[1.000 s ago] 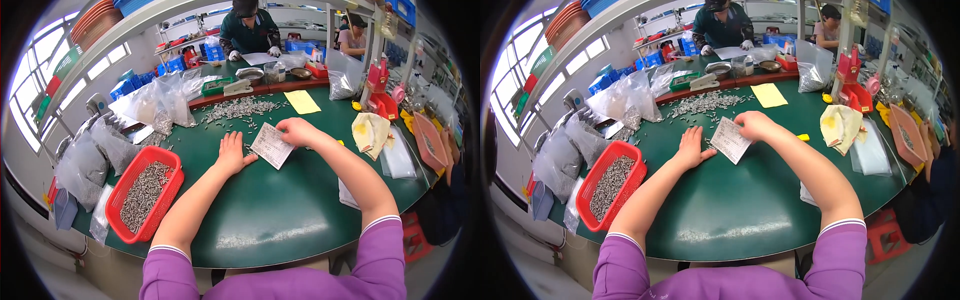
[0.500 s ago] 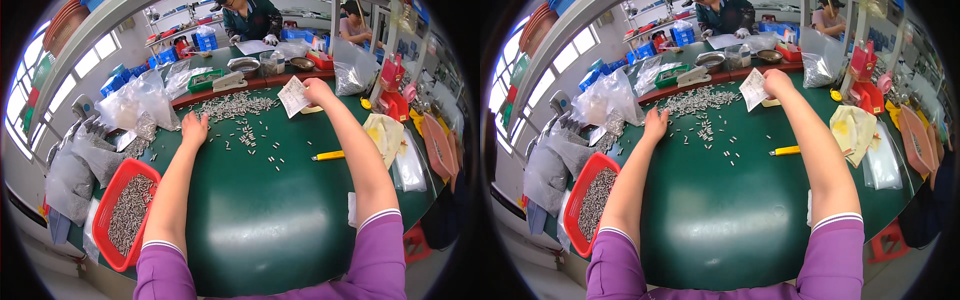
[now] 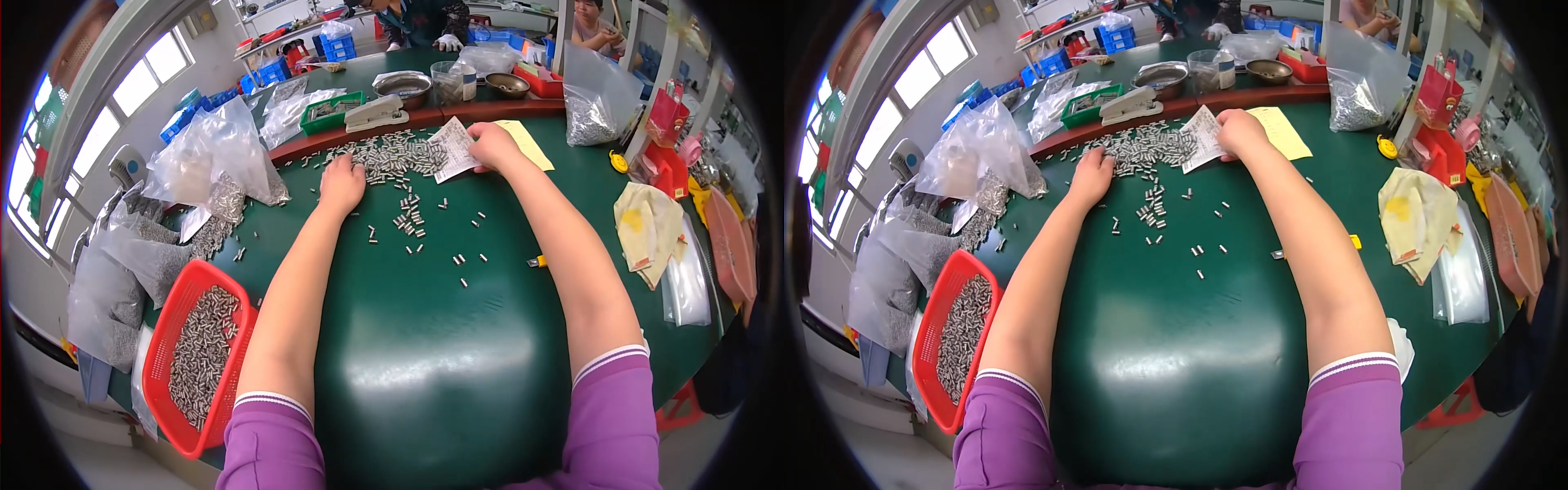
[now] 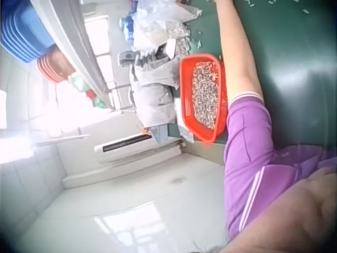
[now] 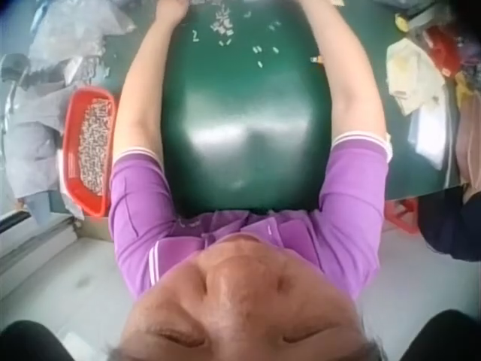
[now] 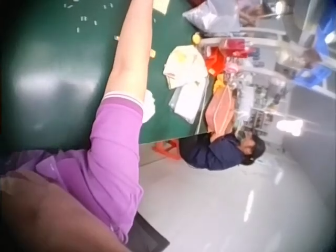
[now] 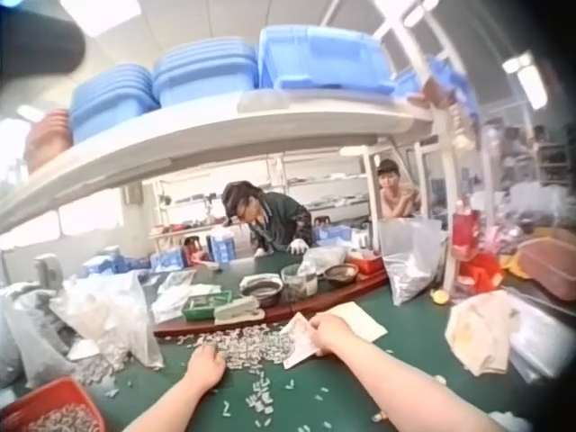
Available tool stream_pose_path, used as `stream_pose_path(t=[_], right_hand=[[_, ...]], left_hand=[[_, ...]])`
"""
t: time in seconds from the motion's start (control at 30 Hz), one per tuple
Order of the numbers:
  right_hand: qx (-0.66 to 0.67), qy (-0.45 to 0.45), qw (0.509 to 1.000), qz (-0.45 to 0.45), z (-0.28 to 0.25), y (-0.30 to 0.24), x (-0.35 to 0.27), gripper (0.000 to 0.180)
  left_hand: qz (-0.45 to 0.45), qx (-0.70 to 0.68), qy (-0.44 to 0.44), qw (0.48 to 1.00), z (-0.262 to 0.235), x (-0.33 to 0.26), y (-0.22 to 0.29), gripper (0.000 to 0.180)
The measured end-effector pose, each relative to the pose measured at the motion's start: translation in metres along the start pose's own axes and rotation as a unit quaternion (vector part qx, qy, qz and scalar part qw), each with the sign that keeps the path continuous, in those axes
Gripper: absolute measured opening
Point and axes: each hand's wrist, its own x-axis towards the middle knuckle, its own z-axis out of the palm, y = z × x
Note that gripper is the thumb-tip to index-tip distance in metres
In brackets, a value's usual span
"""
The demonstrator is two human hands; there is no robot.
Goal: Manually inspect and sort small metal industrial components into trays and bags at a workbench.
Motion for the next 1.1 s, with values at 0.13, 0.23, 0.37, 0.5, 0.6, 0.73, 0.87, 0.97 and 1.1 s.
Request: stream_pose_path(t=[0.13,0.23,0.37,0.5,0.6,0.73,0.87,0.97,1.1], right_hand=[[0.012,-0.005,1.000,-0.013,0.009,0.001,-0.002,0.027],[-0.270,0.109,0.953,-0.084,0.012,0.000,-0.005,0.025],[-0.222,0.149,0.911,-0.315,0.036,-0.010,-0.013,0.029],[-0.243,0.072,0.914,-0.318,0.072,-0.029,-0.014,0.019],[-0.258,0.048,0.921,-0.287,0.077,-0.038,-0.003,0.016],[-0.241,0.012,0.923,-0.299,0.072,-0.035,0.008,0.013],[-0.269,0.035,0.910,-0.314,0.074,-0.031,0.009,0.010],[-0.285,0.052,0.905,-0.313,0.078,-0.030,0.005,0.011],[-0.210,0.143,0.899,-0.355,0.069,-0.032,-0.005,0.009]], left_hand=[[0.038,-0.024,-0.029,0.999,0.006,-0.002,0.020,0.040],[0.059,0.070,-0.067,0.993,0.006,-0.011,0.029,0.046],[0.034,0.116,-0.120,0.985,0.004,-0.013,0.039,0.053],[0.038,0.151,-0.121,0.980,0.002,-0.014,0.043,0.053],[0.014,0.141,-0.136,0.980,0.003,-0.014,0.044,0.055],[0.000,0.098,-0.134,0.986,0.005,-0.011,0.041,0.056],[-0.003,0.042,-0.107,0.993,0.006,-0.012,0.037,0.056],[0.015,0.060,-0.130,0.990,0.003,-0.012,0.037,0.055],[0.028,0.108,-0.159,0.981,-0.001,-0.015,0.044,0.055]])
